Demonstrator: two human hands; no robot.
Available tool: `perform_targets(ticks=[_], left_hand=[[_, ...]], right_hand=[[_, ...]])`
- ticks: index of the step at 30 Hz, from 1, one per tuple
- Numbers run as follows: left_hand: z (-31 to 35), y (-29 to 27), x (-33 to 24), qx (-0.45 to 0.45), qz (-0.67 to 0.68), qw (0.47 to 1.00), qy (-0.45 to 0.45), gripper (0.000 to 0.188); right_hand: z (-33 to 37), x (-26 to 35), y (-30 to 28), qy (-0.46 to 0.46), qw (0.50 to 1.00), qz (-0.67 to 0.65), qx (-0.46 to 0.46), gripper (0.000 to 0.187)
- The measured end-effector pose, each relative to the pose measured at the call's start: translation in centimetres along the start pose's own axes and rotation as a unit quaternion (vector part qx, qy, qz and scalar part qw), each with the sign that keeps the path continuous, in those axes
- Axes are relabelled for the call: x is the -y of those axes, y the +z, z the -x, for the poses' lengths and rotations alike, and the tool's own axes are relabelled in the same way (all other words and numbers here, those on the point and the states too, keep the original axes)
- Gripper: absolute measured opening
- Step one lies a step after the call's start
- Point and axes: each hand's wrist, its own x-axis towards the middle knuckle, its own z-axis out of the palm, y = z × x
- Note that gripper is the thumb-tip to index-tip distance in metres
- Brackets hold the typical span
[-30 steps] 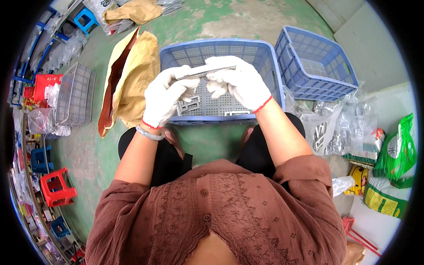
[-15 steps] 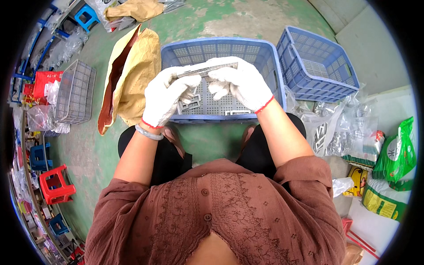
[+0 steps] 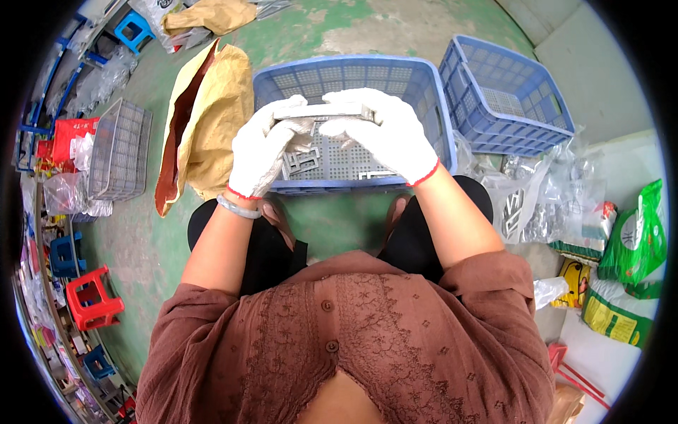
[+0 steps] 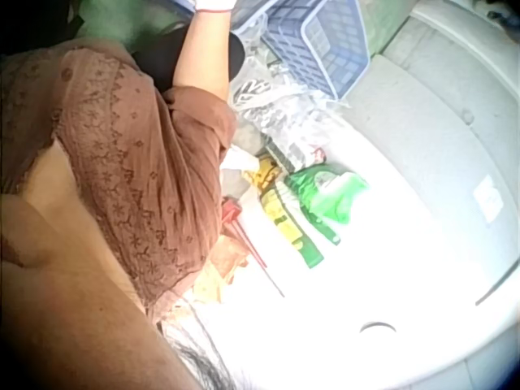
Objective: The person sits on the floor and repeatedly picks up small rectangular metal parts from a blue crate. They hold the parts in gloved hands, turning them over to inspect the surfaces, and then place them back into the crate.
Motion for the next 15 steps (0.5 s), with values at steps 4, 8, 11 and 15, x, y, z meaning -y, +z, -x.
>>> perform_targets(ticks=[4, 8, 11, 15], left_hand=[[0.0, 0.5, -0.5, 0.000, -0.007, 1.000, -0.005, 0.036], [-0.7, 1.2, 0.4, -0.013, -0.129, 0.988, 0.086, 0.030], [-1.3, 1.1, 1.5, 0.025, -0.097, 0.995, -0.024, 0.035], [-1.3, 2.5, 1.8, 0.041, -0.092, 0.993, -0.065, 0.050]], right_hand=[[0.4, -0.5, -0.8, -0.102, 0.985, 0.140, 0.010, 0.037], [1.8, 2.2, -0.2, -0.084, 0.957, 0.275, -0.028, 0.035], [1.4, 0.6, -1.2, -0.082, 0.950, 0.294, -0.062, 0.034], [2.4, 2.2, -4.3, 0.024, 0.966, 0.226, -0.121, 0.037]])
